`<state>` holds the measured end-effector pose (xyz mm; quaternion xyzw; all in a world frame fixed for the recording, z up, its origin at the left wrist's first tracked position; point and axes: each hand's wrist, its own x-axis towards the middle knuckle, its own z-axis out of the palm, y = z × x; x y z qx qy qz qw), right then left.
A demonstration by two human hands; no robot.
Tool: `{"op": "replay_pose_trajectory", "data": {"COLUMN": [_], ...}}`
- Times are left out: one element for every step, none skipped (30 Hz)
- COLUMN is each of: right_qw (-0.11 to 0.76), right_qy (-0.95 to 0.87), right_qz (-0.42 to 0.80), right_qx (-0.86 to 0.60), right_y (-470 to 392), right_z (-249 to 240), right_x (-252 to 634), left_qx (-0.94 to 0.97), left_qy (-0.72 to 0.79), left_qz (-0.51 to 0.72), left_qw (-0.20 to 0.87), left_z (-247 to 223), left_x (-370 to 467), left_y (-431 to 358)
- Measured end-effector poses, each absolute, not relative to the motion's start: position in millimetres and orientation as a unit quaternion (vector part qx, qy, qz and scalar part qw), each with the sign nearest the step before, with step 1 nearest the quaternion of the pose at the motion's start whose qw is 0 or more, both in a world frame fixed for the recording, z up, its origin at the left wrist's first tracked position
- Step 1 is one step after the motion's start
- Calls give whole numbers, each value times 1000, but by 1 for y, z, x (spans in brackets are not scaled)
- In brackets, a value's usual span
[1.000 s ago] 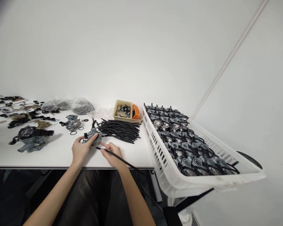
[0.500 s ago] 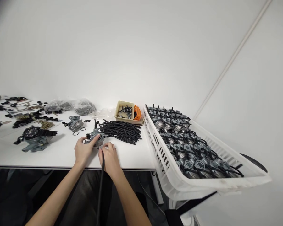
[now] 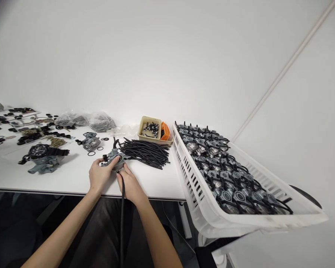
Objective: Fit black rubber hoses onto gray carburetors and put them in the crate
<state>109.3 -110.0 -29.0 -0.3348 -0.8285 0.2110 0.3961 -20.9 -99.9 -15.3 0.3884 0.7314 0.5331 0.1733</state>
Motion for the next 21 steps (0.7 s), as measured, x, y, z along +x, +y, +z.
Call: {"op": "replay_pose_trajectory", "data": {"right_qw": [394, 394, 398, 404, 409, 412, 412, 411, 409, 408, 407, 404, 400, 395, 389, 382, 377, 376, 379, 384, 389], "right_qy": [-828, -827, -825, -822, -820, -819, -819, -819, -818, -817, -817, -818, -820, -823, -827, -830, -831, -830, -826, -821, -816], "right_qz": [214, 215, 216, 215, 213, 209, 205, 201, 197, 192, 187, 181, 176, 169, 162, 156, 154, 156, 162, 170, 177], "right_qx": [-337, -339, -339, -339, -339, -340, -343, -347, -354, -359, -364, -368, -369, -371, -373, -375, -378, -381, -384, -386, -389], "right_y": [-111, -111, -111, -111, -111, -110, -110, -109, -109, -109, -109, -110, -111, -112, -113, -114, -114, -115, -115, -114, -114], "right_z": [-28, -28, -27, -27, -27, -28, -29, -30, -31, -32, -33, -34, -35, -36, -36, -37, -37, -38, -38, -38, -38], "right_x": [109, 109, 109, 109, 108, 108, 107, 107, 107, 107, 106, 106, 106, 105, 105, 105, 104, 104, 104, 104, 103], "left_qx": [383, 382, 382, 383, 383, 383, 384, 384, 385, 387, 389, 391, 392, 393, 396, 398, 400, 401, 400, 400, 399], "left_qy": [732, 732, 731, 730, 730, 730, 730, 730, 731, 731, 732, 733, 734, 736, 737, 738, 739, 739, 738, 738, 737], "left_qz": [535, 536, 537, 538, 539, 539, 539, 539, 538, 537, 536, 535, 533, 530, 528, 525, 523, 523, 524, 526, 528], "left_qw": [177, 176, 176, 175, 174, 173, 171, 169, 167, 164, 161, 157, 154, 151, 147, 143, 141, 140, 140, 139, 138], "left_z": [-16, -16, -17, -18, -18, -19, -19, -19, -19, -19, -19, -19, -19, -19, -19, -18, -18, -18, -17, -16, -16], "left_x": [-22, -23, -23, -24, -24, -24, -24, -24, -24, -24, -24, -24, -24, -23, -23, -23, -22, -22, -21, -21, -20], "left_y": [-99, -99, -99, -98, -98, -98, -98, -99, -99, -99, -99, -99, -99, -99, -100, -100, -100, -100, -101, -101, -101]}}
